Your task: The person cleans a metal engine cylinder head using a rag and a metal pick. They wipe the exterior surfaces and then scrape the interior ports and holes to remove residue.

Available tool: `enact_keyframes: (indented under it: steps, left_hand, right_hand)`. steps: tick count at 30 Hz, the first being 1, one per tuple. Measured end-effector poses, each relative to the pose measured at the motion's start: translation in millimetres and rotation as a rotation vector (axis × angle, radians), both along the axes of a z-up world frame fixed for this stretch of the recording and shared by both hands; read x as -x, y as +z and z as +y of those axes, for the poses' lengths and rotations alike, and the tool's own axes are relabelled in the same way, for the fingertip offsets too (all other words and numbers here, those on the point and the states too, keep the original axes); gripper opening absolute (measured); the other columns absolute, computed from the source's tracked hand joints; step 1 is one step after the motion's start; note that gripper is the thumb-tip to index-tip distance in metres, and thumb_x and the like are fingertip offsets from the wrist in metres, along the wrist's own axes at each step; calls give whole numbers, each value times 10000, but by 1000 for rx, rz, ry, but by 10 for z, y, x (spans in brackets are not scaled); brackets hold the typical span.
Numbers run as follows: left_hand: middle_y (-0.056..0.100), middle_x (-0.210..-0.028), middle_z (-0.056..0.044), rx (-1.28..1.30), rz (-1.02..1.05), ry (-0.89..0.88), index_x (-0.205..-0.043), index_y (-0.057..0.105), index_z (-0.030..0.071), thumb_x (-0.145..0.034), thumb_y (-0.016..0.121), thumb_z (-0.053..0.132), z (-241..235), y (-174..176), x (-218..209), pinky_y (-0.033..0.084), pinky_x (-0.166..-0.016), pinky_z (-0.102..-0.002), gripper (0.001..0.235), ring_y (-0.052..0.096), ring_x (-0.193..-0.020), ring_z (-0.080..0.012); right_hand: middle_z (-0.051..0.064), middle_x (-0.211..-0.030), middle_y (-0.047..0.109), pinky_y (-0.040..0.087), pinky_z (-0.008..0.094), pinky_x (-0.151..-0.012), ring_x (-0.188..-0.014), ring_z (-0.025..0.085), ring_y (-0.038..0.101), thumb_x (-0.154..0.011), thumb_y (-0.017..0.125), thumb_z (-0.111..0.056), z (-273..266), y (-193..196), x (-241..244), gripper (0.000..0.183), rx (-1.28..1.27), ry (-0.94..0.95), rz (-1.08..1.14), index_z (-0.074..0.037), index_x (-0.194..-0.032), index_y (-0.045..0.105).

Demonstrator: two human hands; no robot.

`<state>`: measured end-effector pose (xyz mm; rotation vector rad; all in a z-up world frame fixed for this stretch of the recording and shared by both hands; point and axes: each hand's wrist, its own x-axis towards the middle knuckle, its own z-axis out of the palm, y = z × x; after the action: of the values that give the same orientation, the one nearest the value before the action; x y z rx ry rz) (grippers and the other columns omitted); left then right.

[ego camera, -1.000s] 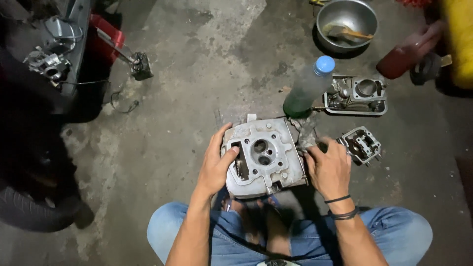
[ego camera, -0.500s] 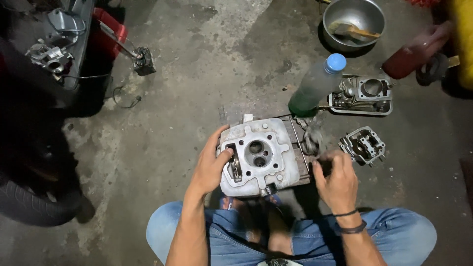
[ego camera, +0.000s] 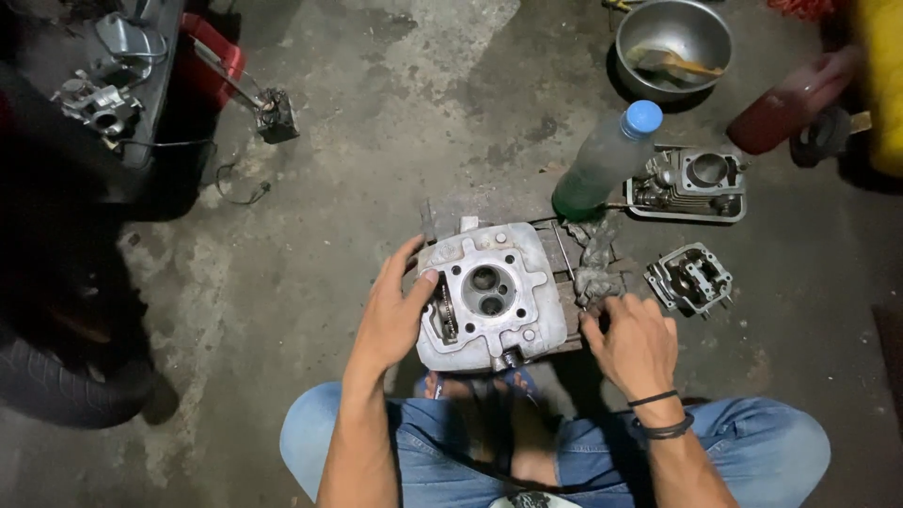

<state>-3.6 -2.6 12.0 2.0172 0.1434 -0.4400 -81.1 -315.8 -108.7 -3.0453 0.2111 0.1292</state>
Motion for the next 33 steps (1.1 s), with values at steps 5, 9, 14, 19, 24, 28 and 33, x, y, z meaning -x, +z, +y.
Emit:
enact_keyframes:
  steps: [5, 9, 14, 19, 24, 28, 33]
  left_hand:
    - [527, -1468, -100, 20, -236, 145, -1429, 529, 133, -958, 480, 390, 105, -227, -12, 353, -1138, -432, 538, 475, -1397, -263]
    - [526, -1443, -110, 32, -397, 228, -1341, 597, 117, -986, 483, 321, 132, -262, 15, 353, -1156, -424, 425, 474, -1393, -256]
    - [526, -1454, -112, 20, -468, 250, -1313, 620, 132, -995, 508, 366, 107, -216, 63, 368, -1144, -460, 411, 479, -1393, -272]
    - [534, -1439, -120, -2, -530, 270, -1287, 633, 128, -982, 544, 375, 69, -105, 123, 407, -1119, -477, 403, 509, -1370, -286]
    - [573, -1372, -143, -6, -690, 256, -1248, 648, 89, -988, 597, 369, 44, -88, 170, 430, -1123, -452, 385, 531, -1338, -285]
    - [581, -1376, -157, -11, -845, 128, -1303, 598, 71, -964, 630, 291, -26, 15, 273, 453, -1120, -453, 406, 552, -1313, -312]
    - [577, -1352, -128, -39, -1300, -296, -1317, 553, 130, -895, 771, 393, -345, -24, 424, 504, -1120, -538, 543, 546, -1296, -346]
  right_hand:
    - [40, -880, 634, 466, 410, -813, -900, 242, 544, -971, 573, -498, -16, 157, 40, 384, -169, -66, 110, -122, -948, 649]
    - [5, -955, 696, 482, 411, -677, -779, 229, 681, -960, 611, -405, -25, 392, 72, 279, -461, -189, 176, -141, -889, 663]
    - [13, -660, 600, 360, 327, -576, -475, 163, 426, -972, 602, -375, -199, 245, 239, 245, -628, -184, 180, -141, -915, 645]
    - [18, -916, 770, 472, 314, -708, -704, 171, 639, -954, 609, -316, -238, 227, 384, 228, -786, -217, 130, -100, -939, 681]
    - [52, -806, 703, 603, 333, -766, -752, 179, 688, -890, 693, -198, -325, 104, 701, 353, -1065, -169, -43, -60, -1182, 550]
    - [47, -784, 625, 585, 356, -748, -730, 188, 672, -865, 717, -162, -472, 86, 922, 463, -1283, -143, -107, -58, -1278, 534]
    - [56, -905, 801, 626, 175, -382, -501, 74, 741, -904, 625, -138, -195, 538, 875, 303, -1248, 459, 30, -85, -1202, 630]
